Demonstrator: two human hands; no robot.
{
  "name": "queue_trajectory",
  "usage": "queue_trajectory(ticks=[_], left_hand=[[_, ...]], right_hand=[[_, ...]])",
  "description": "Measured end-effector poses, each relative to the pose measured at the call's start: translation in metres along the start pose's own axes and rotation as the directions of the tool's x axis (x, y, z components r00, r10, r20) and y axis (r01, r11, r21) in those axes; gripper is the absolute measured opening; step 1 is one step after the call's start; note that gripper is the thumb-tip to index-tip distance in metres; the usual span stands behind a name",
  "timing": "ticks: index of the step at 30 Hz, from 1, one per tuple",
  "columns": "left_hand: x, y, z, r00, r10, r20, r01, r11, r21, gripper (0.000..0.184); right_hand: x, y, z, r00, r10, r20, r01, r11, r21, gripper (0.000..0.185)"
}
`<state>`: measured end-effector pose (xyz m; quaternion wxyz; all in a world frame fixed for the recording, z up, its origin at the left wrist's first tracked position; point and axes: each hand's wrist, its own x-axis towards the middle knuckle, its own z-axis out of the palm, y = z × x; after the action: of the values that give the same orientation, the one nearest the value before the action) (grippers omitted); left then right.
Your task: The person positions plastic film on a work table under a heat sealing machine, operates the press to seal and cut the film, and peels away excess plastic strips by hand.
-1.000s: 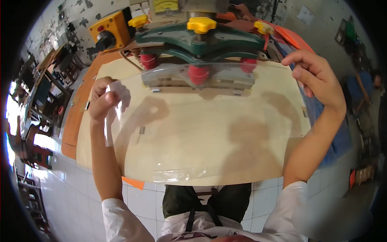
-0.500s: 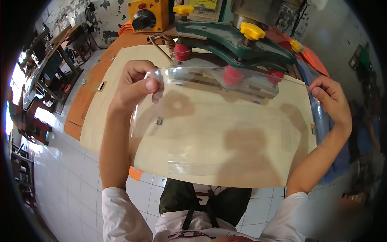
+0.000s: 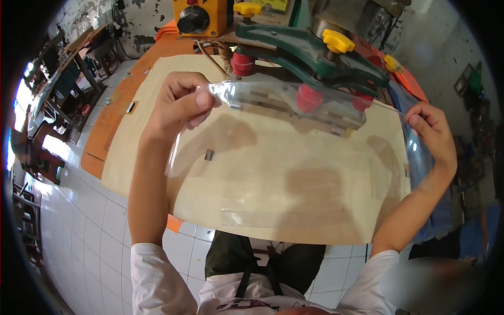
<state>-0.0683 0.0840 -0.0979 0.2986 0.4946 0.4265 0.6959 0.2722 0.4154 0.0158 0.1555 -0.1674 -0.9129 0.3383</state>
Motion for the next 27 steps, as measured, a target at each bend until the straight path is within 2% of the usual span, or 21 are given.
queue_trajectory(ticks=[3, 7, 10, 12, 16, 20, 22, 23, 25, 27], left_hand=[[0.003, -0.001, -0.001, 0.999, 0.016, -0.038, -0.013, 0.997, 0.073, 0.029], [0.005, -0.002, -0.004, 0.998, -0.007, -0.059, 0.008, 1.000, 0.010, 0.027], [0.006, 0.000, -0.006, 0.993, -0.114, -0.044, 0.114, 0.993, 0.008, 0.026], [0.006, -0.001, -0.007, 0.993, -0.080, -0.088, 0.089, 0.991, 0.102, 0.028], [0.007, -0.003, -0.013, 0.999, -0.039, -0.031, 0.042, 0.993, 0.114, 0.026], [0.002, 0.009, -0.012, 0.997, -0.072, 0.024, 0.067, 0.983, 0.169, 0.026], [0.000, 0.017, -0.009, 0.983, -0.180, 0.040, 0.134, 0.848, 0.513, 0.025], [0.002, 0.022, -0.009, 0.961, -0.254, 0.112, 0.163, 0.843, 0.513, 0.026], [0.004, 0.019, -0.008, 0.949, -0.281, 0.145, 0.150, 0.804, 0.576, 0.027], [0.004, 0.020, -0.002, 0.934, -0.312, 0.176, 0.135, 0.762, 0.634, 0.029]], right_hand=[[0.000, 0.000, -0.001, 1.000, 0.029, 0.008, -0.029, 0.999, 0.029, 0.021], [0.000, 0.010, -0.003, 1.000, 0.025, -0.004, -0.025, 0.998, 0.049, 0.022], [0.003, 0.015, -0.007, 0.997, 0.015, 0.073, -0.021, 0.996, 0.087, 0.023], [0.005, 0.017, -0.005, 0.997, 0.018, 0.072, -0.024, 0.995, 0.095, 0.022], [0.004, 0.009, 0.001, 0.998, -0.017, 0.055, 0.013, 0.997, 0.072, 0.021], [0.002, 0.010, -0.002, 0.998, -0.044, 0.037, 0.041, 0.997, 0.065, 0.018], [-0.002, 0.009, -0.001, 0.999, -0.043, 0.032, 0.041, 0.998, 0.051, 0.017], [-0.005, 0.009, 0.000, 0.998, -0.036, 0.043, 0.033, 0.998, 0.051, 0.016], [-0.010, 0.009, 0.004, 0.999, -0.028, 0.047, 0.026, 0.999, 0.048, 0.014], [-0.016, 0.015, 0.014, 0.989, 0.083, 0.121, -0.084, 0.996, 0.004, 0.012]])
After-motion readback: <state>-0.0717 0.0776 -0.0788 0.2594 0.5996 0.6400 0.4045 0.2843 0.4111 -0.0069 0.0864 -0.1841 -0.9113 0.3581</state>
